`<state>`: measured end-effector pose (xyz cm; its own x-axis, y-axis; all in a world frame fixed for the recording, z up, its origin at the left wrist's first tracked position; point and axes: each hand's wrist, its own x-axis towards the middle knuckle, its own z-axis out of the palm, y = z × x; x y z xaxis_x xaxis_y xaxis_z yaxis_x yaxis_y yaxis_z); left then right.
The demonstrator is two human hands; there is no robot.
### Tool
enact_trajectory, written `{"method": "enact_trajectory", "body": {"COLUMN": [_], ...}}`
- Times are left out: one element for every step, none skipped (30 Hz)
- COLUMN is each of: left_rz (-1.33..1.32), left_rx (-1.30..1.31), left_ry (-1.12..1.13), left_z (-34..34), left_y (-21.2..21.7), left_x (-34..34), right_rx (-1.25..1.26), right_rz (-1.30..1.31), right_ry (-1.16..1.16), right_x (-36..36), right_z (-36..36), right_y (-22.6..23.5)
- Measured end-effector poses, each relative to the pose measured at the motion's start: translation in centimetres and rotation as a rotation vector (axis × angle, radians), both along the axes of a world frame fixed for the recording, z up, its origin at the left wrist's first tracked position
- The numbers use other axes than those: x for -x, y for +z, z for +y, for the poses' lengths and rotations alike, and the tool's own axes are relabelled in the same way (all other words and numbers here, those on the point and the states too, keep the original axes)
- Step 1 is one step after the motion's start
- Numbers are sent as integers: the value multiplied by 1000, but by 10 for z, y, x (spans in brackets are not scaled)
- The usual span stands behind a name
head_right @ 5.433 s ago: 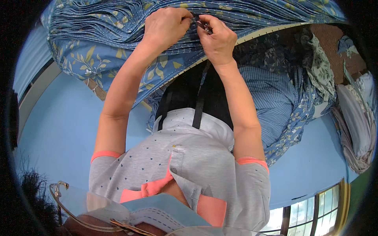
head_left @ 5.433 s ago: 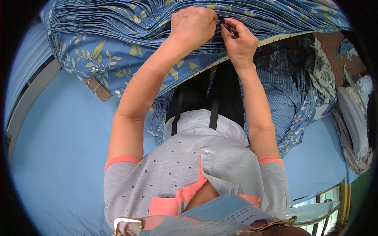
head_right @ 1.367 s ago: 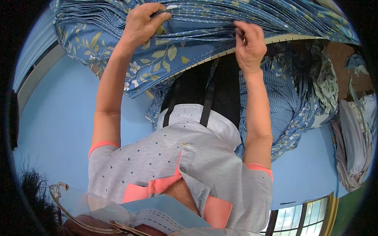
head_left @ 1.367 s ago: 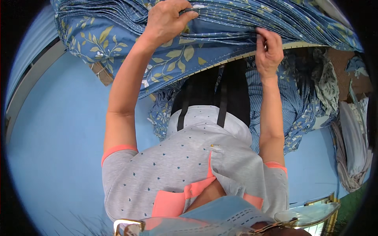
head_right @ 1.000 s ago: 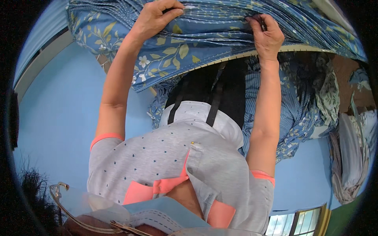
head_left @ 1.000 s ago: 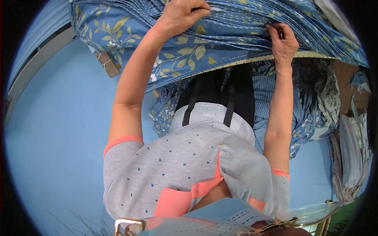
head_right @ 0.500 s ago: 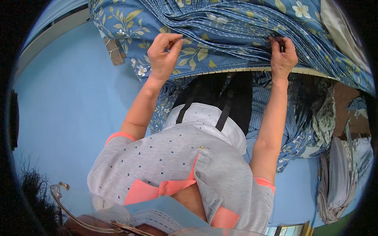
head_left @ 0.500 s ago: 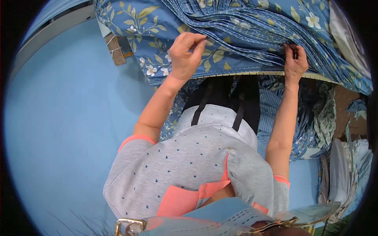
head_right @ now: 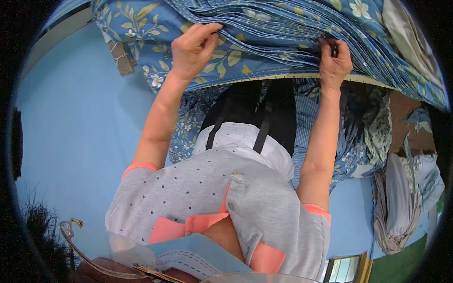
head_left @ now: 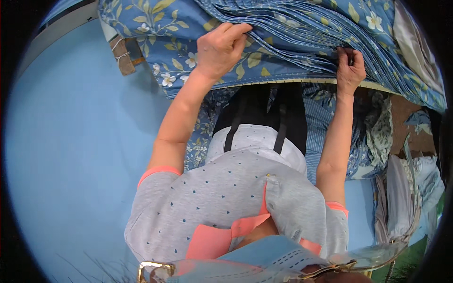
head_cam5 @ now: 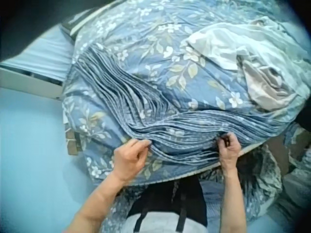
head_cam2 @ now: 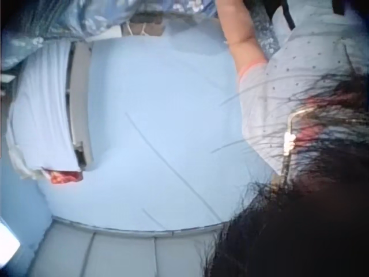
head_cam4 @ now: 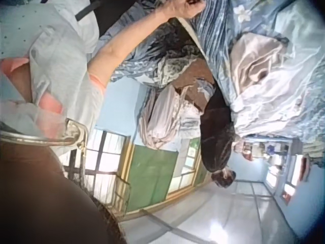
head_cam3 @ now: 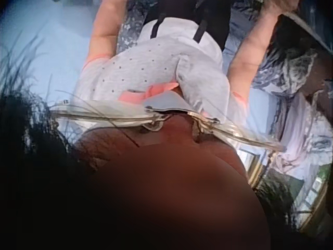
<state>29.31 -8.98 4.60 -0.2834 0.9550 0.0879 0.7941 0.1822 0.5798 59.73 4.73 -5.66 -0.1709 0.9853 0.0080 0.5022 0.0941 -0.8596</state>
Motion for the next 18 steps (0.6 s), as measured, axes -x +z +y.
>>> {"method": "enact_trajectory", "body": {"left_rz": [-25, -43, -73, -101, -39, -52, -8, 38, 75, 65, 56, 48, 55, 49, 79, 108, 125, 123], "left_rx": [-41, -46, 94, 234, 223, 221, 215, 207, 196, 191, 151, 112, 82, 80, 52, 25, 43, 50], "left_ry": [-23, -30, -45, -64, -113, -123, -180, -237, -267, -277, -270, -263, -280, -290, -299, -308, -307, -311], "left_z": [0, 2, 2, 4, 7, 7, 8, 9, 11, 12, 13, 15, 17, 19, 21, 24, 24, 27], "left_y": [-5, -3, 8, 15, 17, 17, 16, 15, 16, 18, 21, 25, 27, 29, 30, 31, 32, 31], "left_x": [3, 2, 0, -2, -1, 0, 0, 1, 2, 2, 3, 4, 4, 5, 6, 8, 10, 12], "right_rx": [4, -74, -65, -56, -49, -79, -74, -70, -62, -53, -76, -100, -73, -73, -79, -84, -30, -22], "right_rz": [18, -5, -1, 3, 20, 27, 15, 4, 11, 17, 27, 37, 19, 13, -1, -14, 10, 9], "right_ry": [4, 13, 15, 18, 16, 22, 25, 28, 42, 30, 38, 45, 45, 35, 39, 43, 76, 73], "right_x": [1, 2, 3, 3, 3, 3, 1, 1, 0, 0, 2, 4, 4, 6, 7, 6, 5, 3], "right_z": [0, 1, 0, 0, 1, 1, 1, 2, 2, 0, -1, 0, -1, -1, -1, 0, 1, 4], "right_y": [-2, -3, 1, 3, 2, 2, 3, 4, 5, 5, 5, 4, 5, 8, 10, 12, 16, 20]}}
